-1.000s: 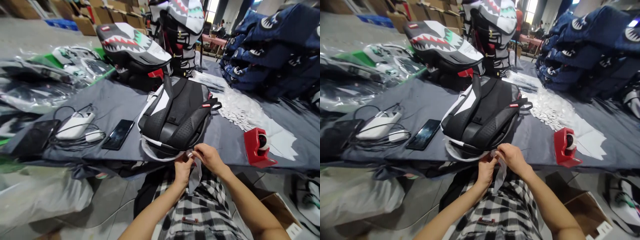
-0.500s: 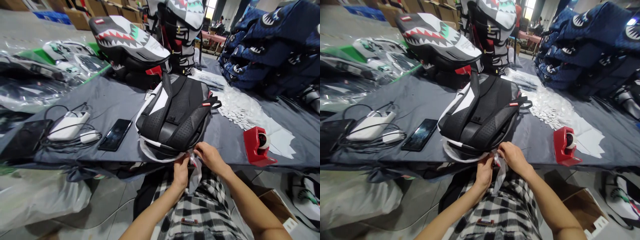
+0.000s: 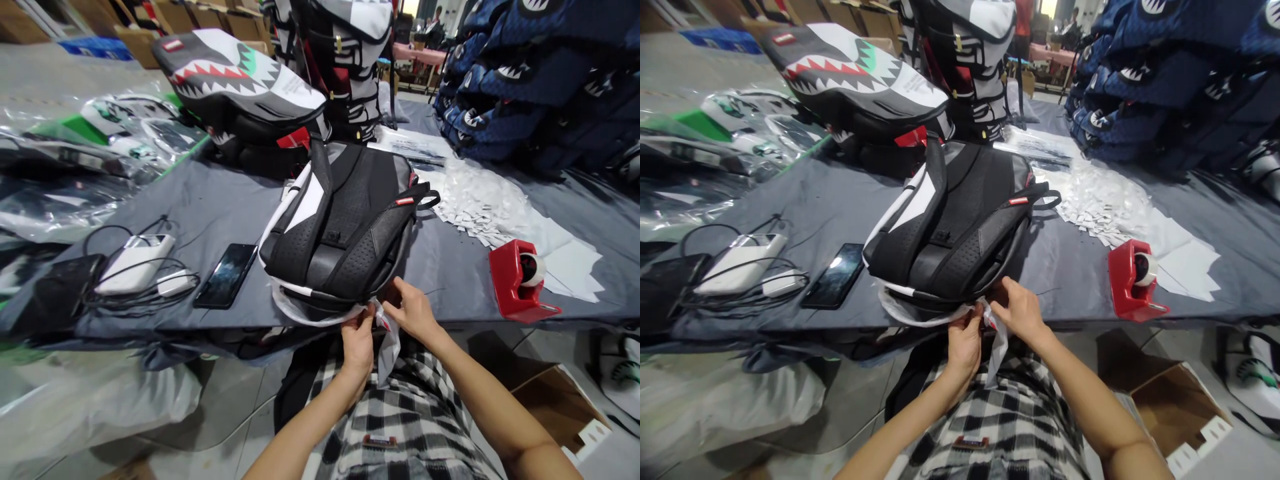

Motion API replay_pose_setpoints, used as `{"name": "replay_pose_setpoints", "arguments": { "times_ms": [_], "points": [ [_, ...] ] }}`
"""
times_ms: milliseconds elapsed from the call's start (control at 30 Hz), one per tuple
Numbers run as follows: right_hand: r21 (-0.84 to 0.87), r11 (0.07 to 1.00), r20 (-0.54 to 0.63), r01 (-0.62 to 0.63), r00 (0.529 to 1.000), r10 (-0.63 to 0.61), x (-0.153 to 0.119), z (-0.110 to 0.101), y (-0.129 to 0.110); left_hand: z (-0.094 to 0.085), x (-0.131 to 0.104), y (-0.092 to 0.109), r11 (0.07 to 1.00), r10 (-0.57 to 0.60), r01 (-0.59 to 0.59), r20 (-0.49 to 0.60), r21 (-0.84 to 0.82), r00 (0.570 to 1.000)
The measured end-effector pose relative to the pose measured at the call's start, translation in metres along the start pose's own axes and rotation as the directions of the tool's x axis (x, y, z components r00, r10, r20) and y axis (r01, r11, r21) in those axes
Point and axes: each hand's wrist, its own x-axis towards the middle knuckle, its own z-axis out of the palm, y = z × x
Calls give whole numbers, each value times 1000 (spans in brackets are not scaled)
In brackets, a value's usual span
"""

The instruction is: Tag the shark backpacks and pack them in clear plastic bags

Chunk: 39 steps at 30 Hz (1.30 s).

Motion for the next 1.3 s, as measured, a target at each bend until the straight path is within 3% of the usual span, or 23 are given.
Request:
{"name": "replay_pose_setpoints", "arguments": {
  "times_ms": [67,167,300,400,467,533,567,600,633,667,700,733,800,867,900,1000,1067,1200,1300],
  "points": [
    [54,998,-40,40,998,-38,-5,-2,-5,0,0,0,1000,-9,9,-2,-16,1000],
    [223,975,172,-24,985,-15,-6,-1,-9,-1,1,-4,997,-41,40,-27,-67,999],
    [366,905,481,-215,876,13,9,0,-9,-2,2,-6,989,-99,93,-50,-116,994],
    [434,856,587,-281,809,-32,20,-2,-6,-9,-7,3,993,-111,112,43,-26,993],
    [450,837,605,-311,795,-30,23,-5,-2,-23,-19,14,981,-65,36,152,191,986],
    [438,833,627,-338,779,-13,25,-9,4,-43,-31,27,849,107,-247,305,467,946],
    [421,839,639,-346,769,-3,25,-11,8,-52,-36,32,695,240,-461,426,552,872],
    [399,850,643,-344,766,9,25,-14,11,-61,-38,36,481,361,-669,567,567,740],
    [374,867,635,-329,772,19,24,-16,13,-68,-39,40,239,431,-822,702,516,567],
    [347,890,605,-296,795,29,22,-19,14,-72,-37,42,17,436,-901,807,435,398],
    [318,916,538,-246,842,39,19,-22,14,-74,-34,43,-157,400,-919,874,362,276],
    [286,940,426,-185,903,49,14,-25,13,-74,-29,44,-280,349,-904,911,325,219],
    [202,977,103,-72,993,52,-3,-28,6,-72,-19,44,-413,281,-847,931,335,232],
    [116,993,-163,26,987,-7,-24,-26,-3,-71,-10,43,-465,265,-809,928,359,260],
    [85,992,-213,94,974,-74,-35,-22,-8,-71,-8,43,-472,263,-805,929,361,262],
    [15,930,-179,368,916,-360,-59,-2,-18,-77,-3,41,-455,273,-813,926,363,260],
    [-52,876,-171,480,860,-482,-63,14,-19,-83,-2,37,-448,301,-820,924,355,236],
    [-188,834,-188,518,815,-548,-54,36,-12,-90,4,28,-431,402,-831,899,352,172],
    [-236,838,-147,492,834,-532,-48,44,-5,-89,8,24,-394,475,-834,862,387,176]
  ]
}}
